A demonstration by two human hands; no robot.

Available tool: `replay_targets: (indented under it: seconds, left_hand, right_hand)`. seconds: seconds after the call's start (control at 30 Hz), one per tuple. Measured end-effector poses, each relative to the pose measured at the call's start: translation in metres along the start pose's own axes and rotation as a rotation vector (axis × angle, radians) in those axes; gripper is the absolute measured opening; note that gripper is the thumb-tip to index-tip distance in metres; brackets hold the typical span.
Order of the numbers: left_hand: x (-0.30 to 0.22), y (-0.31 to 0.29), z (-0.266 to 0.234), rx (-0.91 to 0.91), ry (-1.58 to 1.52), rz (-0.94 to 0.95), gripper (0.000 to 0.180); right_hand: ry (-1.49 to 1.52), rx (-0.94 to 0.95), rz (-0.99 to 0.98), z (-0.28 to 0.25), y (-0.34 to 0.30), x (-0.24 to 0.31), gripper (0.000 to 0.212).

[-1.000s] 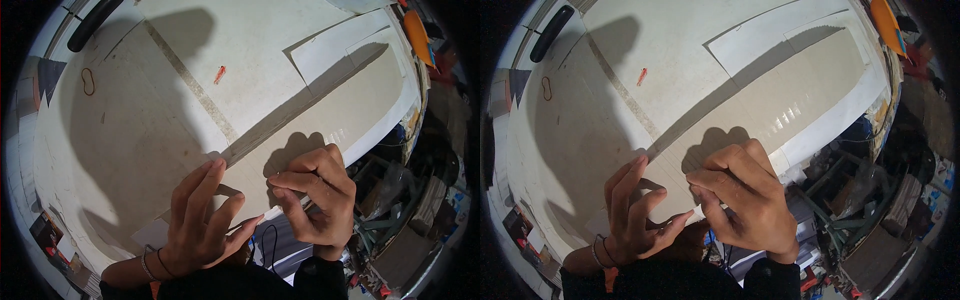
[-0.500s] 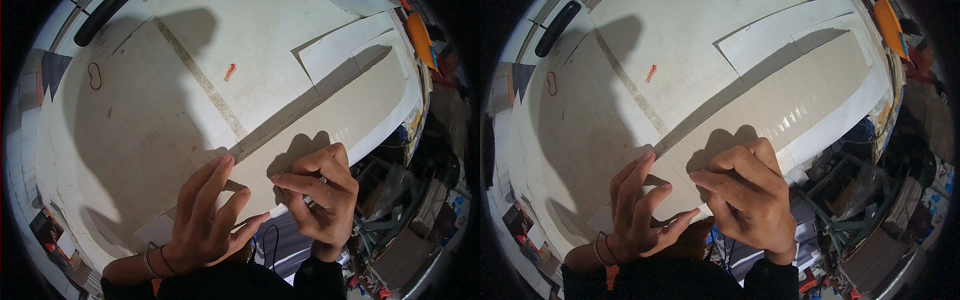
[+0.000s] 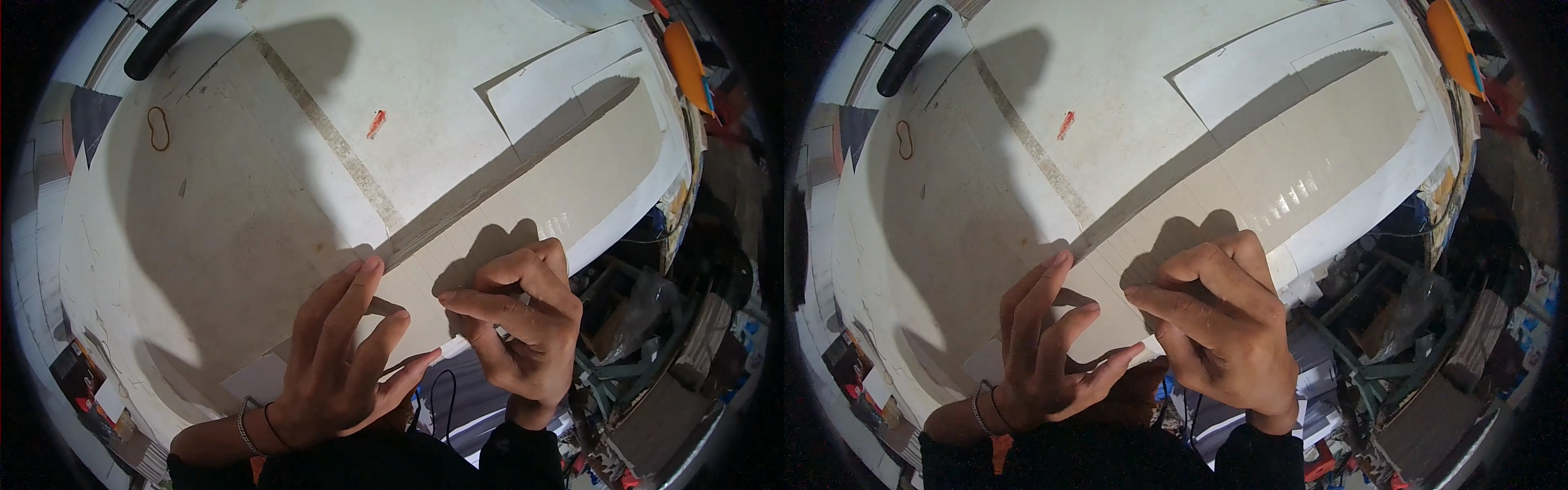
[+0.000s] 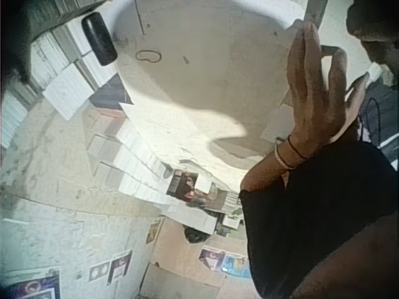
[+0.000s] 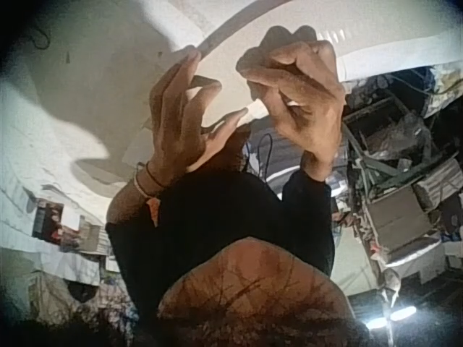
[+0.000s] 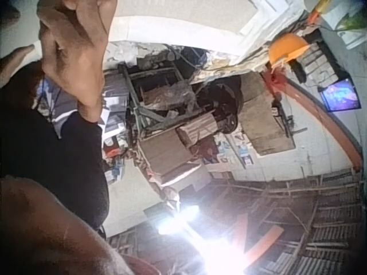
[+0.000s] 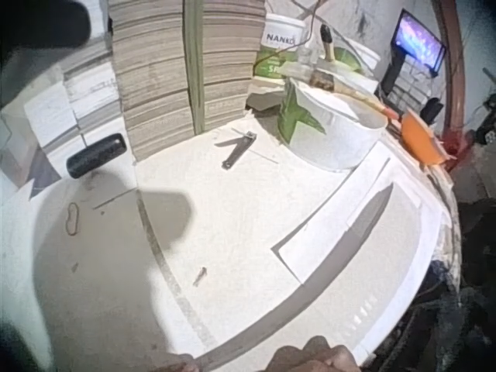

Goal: Applying glue to the edges of cardboard strips and stacking paper sheets to assemble small pads.

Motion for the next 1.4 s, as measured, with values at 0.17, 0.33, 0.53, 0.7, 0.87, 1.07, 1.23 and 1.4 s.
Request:
replay_targets:
  seconds: [0.17,0.33,0.53,0.7,0.87,1.07,1.23,1.4]
  left_hand:
    - [-0.0003,0.0005,-0.0006,-0.013,-0.034,-0.018,0.058]
    - [-0.0004,0.0,-0.0021,-0.006,-0.028,-0.016,0.059]
    - [0.0008,-0.0002,-0.0022,-0.002,-0.024,-0.011,0.059]
    - [0.0026,-0.0021,-0.0004,0.0,-0.019,-0.002,0.066]
    - [0.0005,-0.0029,-0.0014,0.013,-0.003,0.0,0.061]
    - [0.0006,-0.0048,-0.0001,0.005,-0.015,-0.009,0.061]
    - [0.0006,-0.0038,-0.0004,0.009,-0.006,0.009,0.064]
    - [0.0016,-0.0008,-0.0013,0.01,0.005,0.014,0.063]
  right_hand:
    - [-0.009,-0.01,0.026,0.0007,-0.0013,-0.0012,0.037]
    - [-0.002,0.019,0.025,0.0006,-0.0013,-0.0002,0.038]
    - [-0.002,0.022,0.027,0.0008,-0.0008,-0.0002,0.041]
    - [0.016,0.026,0.043,0.0021,-0.0002,-0.0013,0.041]
    - [0.002,0.009,0.059,-0.0019,0.0006,-0.0021,0.039]
    - [-0.005,-0.016,0.042,-0.0041,-0.0004,-0.0037,0.037]
    - [0.015,-0.031,0.023,-0.0037,0.0004,-0.0027,0.038]
    - [0.01,-0.03,0.018,-0.004,0.0005,-0.0034,0.041]
Point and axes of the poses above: each hand's wrist, its own y-axis towards the middle knuckle, its own z-axis out of the palm, x = y × z, the point moved 6 cm from there along y, towards the middle knuckle, and after that the axes turned 12 degrees about y, right-handed, at the moved point
